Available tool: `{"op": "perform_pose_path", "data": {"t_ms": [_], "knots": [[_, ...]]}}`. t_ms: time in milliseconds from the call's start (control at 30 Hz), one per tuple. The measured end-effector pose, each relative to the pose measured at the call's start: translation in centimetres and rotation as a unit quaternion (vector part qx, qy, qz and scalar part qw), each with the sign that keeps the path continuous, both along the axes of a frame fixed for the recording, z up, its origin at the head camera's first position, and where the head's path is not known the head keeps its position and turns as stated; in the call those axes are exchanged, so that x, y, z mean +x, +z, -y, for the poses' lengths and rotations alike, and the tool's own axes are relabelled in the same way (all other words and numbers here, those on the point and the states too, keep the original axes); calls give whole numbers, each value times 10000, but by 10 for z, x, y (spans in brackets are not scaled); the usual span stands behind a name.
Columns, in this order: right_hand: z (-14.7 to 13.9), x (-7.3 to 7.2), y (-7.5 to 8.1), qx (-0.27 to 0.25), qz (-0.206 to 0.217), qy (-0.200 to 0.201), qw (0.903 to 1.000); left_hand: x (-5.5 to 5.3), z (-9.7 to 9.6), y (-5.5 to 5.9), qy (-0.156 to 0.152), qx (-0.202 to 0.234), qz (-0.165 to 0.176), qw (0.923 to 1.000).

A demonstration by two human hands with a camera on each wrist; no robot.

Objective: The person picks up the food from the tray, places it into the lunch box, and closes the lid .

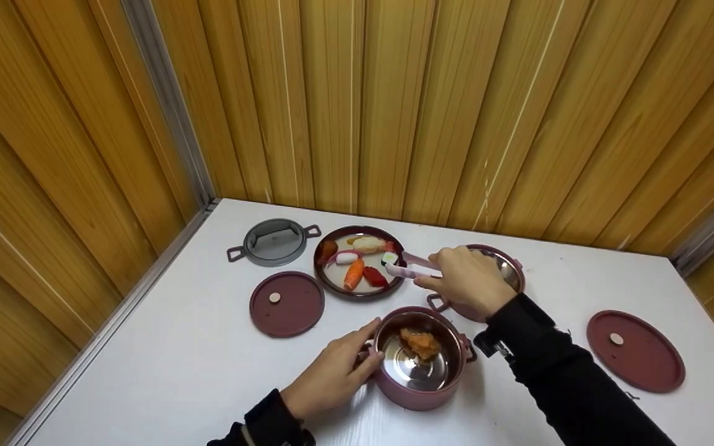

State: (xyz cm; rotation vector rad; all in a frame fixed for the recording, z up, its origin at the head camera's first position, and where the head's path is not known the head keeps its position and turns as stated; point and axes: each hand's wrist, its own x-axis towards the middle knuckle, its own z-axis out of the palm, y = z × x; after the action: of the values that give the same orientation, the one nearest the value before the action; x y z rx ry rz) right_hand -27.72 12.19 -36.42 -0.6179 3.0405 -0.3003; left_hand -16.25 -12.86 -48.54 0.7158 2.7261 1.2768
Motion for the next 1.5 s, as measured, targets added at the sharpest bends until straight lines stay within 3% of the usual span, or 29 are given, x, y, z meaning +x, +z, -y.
{"op": "perform_pose_path", "data": {"t_ms": [467,933,1500], "knots": [[38,-23,-15,218,226,-288,9991,0,0,0,6,10,-20,10000],[58,-23,-30,311,229,-255,9989,-1,0,-2,-42,9,-275,9996],[59,-24,-38,327,158,-172,9992,0,1,0,-41,49,-116,9999]]}}
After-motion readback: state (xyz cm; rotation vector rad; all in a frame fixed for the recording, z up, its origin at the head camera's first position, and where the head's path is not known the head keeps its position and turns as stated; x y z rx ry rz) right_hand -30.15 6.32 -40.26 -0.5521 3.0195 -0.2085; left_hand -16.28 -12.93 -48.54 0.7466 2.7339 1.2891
